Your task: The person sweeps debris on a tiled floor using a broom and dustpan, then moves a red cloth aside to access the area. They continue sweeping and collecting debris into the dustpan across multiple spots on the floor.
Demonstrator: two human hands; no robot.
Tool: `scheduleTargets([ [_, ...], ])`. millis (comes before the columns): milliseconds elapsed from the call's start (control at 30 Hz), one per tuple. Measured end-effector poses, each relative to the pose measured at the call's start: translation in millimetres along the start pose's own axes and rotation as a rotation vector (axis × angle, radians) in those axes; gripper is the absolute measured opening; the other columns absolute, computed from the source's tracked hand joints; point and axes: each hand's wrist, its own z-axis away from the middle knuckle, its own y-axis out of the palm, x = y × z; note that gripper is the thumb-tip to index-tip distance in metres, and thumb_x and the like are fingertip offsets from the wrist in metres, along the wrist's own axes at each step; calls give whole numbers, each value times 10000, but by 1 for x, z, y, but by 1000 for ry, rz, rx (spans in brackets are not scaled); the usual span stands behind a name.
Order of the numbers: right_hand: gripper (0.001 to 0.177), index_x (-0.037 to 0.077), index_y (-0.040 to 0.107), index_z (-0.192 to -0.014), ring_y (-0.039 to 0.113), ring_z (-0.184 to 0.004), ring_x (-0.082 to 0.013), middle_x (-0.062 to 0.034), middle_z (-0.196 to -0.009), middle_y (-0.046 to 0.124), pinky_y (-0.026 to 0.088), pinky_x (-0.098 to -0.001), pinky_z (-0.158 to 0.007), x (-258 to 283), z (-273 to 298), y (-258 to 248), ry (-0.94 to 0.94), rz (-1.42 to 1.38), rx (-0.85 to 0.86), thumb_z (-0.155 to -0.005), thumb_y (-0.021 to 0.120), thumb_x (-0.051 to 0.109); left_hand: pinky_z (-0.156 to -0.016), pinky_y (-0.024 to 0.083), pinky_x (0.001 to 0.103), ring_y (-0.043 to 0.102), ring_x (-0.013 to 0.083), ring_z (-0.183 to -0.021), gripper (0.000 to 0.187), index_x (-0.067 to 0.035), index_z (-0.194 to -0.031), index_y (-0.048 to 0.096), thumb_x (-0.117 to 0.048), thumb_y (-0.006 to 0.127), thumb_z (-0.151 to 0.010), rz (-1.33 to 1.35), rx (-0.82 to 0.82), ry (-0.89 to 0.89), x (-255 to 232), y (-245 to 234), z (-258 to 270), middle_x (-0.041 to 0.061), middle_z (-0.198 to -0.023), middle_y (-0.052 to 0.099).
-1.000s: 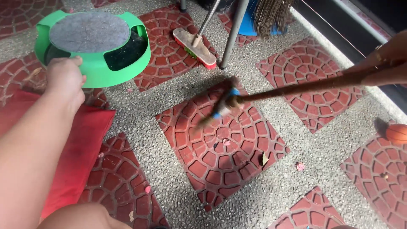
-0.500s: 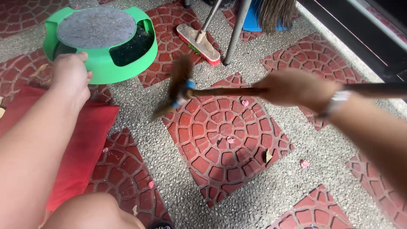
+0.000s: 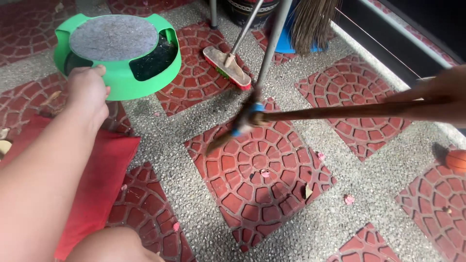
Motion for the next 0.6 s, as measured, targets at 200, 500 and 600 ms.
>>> scheduleTargets([
  [200,410,604,512,-1407,765,-926,-181,111,-1066,792,619,-376,-866,200,10,-33,-223,-73,-159,-1046,397,447,-646,480,245,584,92,-846,167,-272,-977,564,-321,712,-916,49,-16,5,-7,3,-7,-65,-989,628],
  [500,652,164,841,-1158,485,-643,-174,-57,-756,612,479,-280,-643,130,2,-57,-94,-258,124,-933,484,661,-690,492,259,565,92,-869,208,-257,-1051,551,-343,690,-922,35,38,47,-15,2,-6,-59,-1013,606],
  [600,343,240,892,-1259,518,-498,-247,-183,-624,627,404,-332,-469,104,0,-62,-2,-385,120,-1011,656,260,-654,477,253,560,109,-808,197,-241,-1047,568,-353,682,-931,14,29,12,-19,4,-1,-39,-1011,604],
])
